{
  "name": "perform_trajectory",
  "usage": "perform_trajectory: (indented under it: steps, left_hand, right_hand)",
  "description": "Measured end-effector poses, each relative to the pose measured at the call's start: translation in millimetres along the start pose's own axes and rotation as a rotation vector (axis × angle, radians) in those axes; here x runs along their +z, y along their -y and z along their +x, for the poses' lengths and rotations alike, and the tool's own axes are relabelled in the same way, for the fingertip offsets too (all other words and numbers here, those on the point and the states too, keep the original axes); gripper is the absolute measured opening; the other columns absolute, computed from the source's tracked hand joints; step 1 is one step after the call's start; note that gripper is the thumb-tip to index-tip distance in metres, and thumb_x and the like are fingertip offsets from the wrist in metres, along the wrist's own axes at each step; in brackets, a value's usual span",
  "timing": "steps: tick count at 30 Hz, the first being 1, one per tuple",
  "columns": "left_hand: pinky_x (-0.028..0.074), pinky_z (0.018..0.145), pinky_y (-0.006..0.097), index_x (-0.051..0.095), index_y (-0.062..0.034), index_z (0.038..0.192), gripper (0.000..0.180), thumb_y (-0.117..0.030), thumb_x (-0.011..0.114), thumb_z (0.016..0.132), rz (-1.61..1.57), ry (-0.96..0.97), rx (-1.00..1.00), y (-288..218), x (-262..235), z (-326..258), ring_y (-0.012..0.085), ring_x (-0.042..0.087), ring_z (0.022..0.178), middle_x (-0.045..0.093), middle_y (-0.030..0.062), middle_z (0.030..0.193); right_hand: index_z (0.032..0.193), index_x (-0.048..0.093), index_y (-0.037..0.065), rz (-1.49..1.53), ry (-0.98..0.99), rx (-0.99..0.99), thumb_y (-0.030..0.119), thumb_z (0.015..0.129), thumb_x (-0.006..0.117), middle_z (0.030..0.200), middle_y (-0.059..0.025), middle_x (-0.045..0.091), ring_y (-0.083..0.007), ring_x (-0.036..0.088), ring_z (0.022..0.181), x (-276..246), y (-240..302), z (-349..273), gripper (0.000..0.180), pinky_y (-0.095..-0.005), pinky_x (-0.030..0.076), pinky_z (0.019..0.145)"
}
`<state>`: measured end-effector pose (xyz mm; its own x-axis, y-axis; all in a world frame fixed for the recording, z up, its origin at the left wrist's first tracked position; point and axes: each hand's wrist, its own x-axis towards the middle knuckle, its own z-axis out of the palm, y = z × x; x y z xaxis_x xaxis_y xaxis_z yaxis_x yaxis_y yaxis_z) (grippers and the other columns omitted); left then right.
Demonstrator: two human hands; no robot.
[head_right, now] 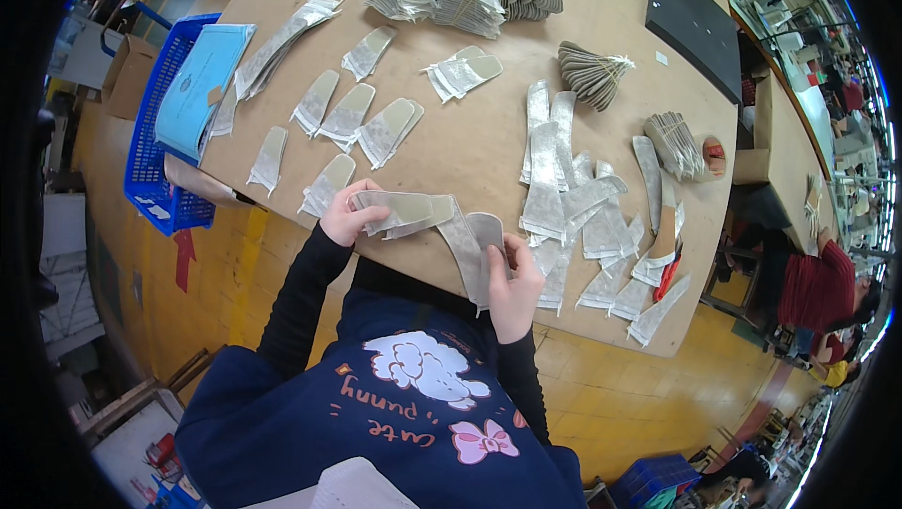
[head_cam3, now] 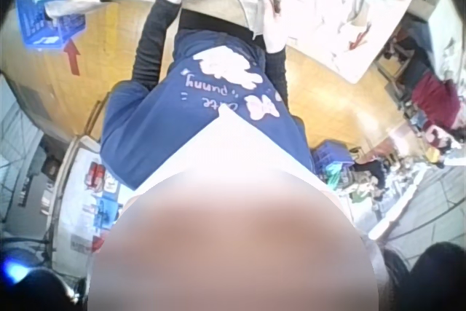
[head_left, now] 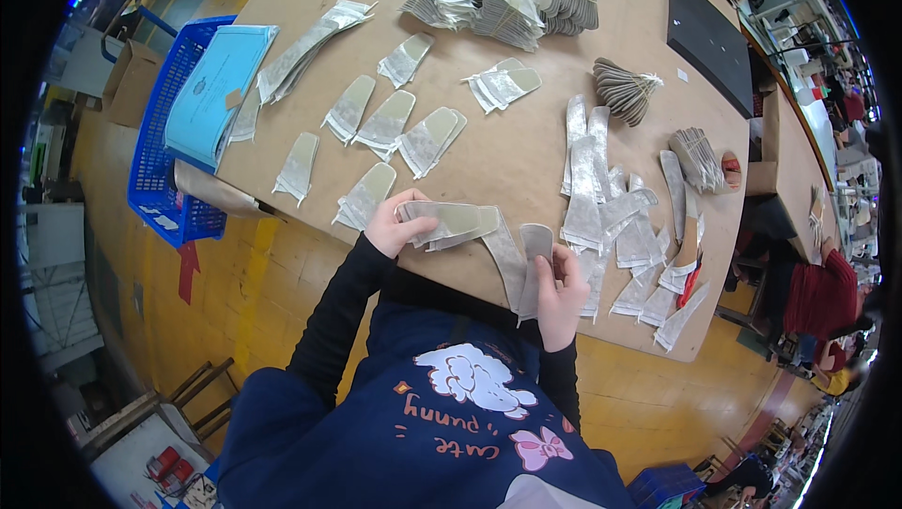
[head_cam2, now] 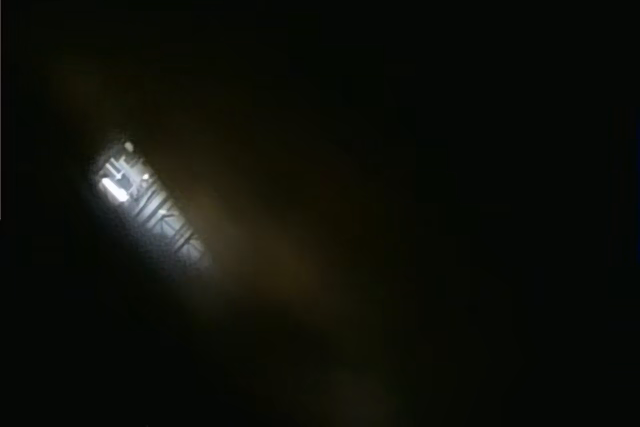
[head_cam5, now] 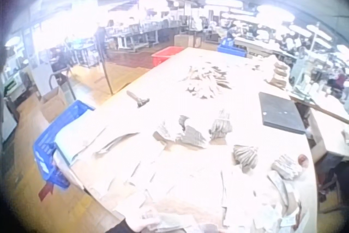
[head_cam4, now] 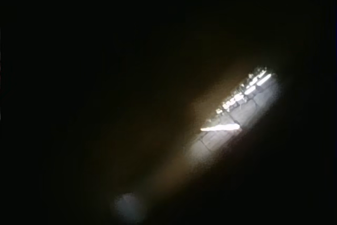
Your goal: The person repeatedly picks up small white fabric pieces from a table, aligns them with beige insoles, and places them into a blue basket. The process is repetitive and involves handling multiple similar items one at a time.
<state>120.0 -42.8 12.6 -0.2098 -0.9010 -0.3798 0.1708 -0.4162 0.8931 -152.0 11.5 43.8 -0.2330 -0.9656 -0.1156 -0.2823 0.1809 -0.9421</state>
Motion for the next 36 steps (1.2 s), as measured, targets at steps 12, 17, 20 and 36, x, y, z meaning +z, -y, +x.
perform_trajectory:
  steps: [12, 17, 20, 36]
  left_hand:
    - [0.046, 0.069, 0.022, 0.065, -0.0028, 0.1, 0.019, -0.008, 0.066, 0.081, 0.022, 0.054, -0.153, 15.4, 7.6, -5.0, 0.0066, 0.059, 0.076, 0.064, -0.0012, 0.085]
    - [0.046, 0.067, 0.022, 0.065, -0.0024, 0.097, 0.015, -0.006, 0.065, 0.082, -0.078, 0.026, -0.179, 19.5, 2.8, -0.3, 0.0077, 0.06, 0.076, 0.064, -0.0004, 0.084]
    - [0.048, 0.072, 0.023, 0.065, -0.0017, 0.098, 0.015, -0.008, 0.064, 0.084, -0.142, -0.006, -0.206, 18.7, 5.2, 0.0, 0.008, 0.062, 0.079, 0.065, 0.0001, 0.085]
    - [0.054, 0.077, 0.026, 0.067, 0.0056, 0.112, 0.027, -0.005, 0.068, 0.087, 0.08, 0.078, -0.07, -23.4, 26.8, -17.6, 0.0105, 0.067, 0.086, 0.072, 0.0066, 0.098]
  right_hand:
    - [0.131, 0.057, 0.006, -0.575, 0.044, -0.384, 0.008, 0.081, 0.072, 0.115, -0.016, 0.057, -0.0347, 0.055, 0.103, 12.9, 21.7, 22.5, 0.053, -0.042, 0.047, 0.089]
    - [0.128, 0.057, 0.005, -0.538, 0.169, -0.3, 0.01, 0.08, 0.073, 0.108, -0.0155, 0.059, -0.0352, 0.057, 0.098, 29.0, 17.3, 5.3, 0.05, -0.0425, 0.049, 0.086]
    - [0.121, 0.06, 0.003, -0.472, 0.213, -0.181, 0.006, 0.082, 0.071, 0.093, -0.0118, 0.062, -0.0285, 0.06, 0.084, 28.4, 9.8, 10.8, 0.041, -0.0375, 0.05, 0.078]
    - [0.13, 0.057, -0.005, 0.514, 0.381, 0.055, 0.004, 0.092, 0.066, 0.099, -0.0055, 0.063, -0.0105, 0.058, 0.08, -33.3, 62.1, -7.4, 0.04, -0.0253, 0.047, 0.071]
